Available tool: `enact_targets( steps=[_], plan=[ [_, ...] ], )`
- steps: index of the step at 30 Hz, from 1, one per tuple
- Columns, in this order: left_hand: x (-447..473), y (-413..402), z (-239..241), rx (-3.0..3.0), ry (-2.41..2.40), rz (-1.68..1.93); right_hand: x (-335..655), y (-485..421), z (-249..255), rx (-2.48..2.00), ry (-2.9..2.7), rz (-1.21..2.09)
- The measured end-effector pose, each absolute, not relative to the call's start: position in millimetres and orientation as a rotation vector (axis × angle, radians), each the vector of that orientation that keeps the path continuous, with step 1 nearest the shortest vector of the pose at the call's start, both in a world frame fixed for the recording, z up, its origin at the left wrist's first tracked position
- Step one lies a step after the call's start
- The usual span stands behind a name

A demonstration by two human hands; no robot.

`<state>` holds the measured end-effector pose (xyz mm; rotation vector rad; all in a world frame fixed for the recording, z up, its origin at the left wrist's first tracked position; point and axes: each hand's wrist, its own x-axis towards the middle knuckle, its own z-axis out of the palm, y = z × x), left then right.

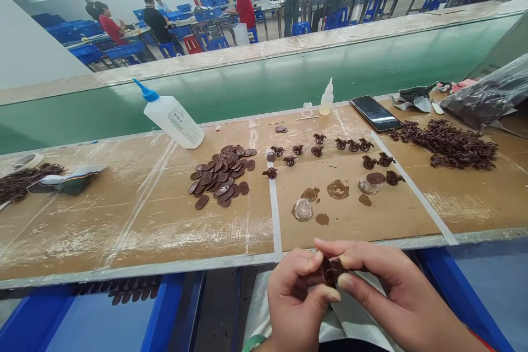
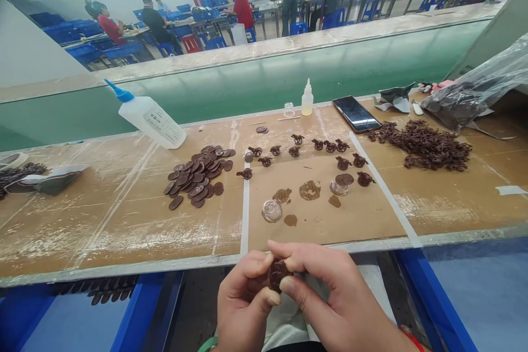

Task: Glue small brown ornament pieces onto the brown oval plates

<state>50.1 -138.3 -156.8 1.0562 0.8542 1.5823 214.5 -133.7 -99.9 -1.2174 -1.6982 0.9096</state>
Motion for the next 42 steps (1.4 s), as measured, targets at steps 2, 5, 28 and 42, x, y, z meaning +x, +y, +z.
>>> enact_targets(
  steps=[2,5,28,42],
  plan=[
    [51,-139,-157,1.040,0.851,1.572,215,-136,-102,-1.232,-1.701,0.918],
    [52,-139,-155,1.017,0.853,1.567,216,-137,-103,-1.231,-1.691,0.920],
    [49,-129,-145,0.999,0.856,1.479,213,-127,-99,-1.183,-1.438,1.254],
    [8,-112,-146,0.937,1.243,1.548,277,-104,-112,-1.502,-1.681,0.510]
  ],
)
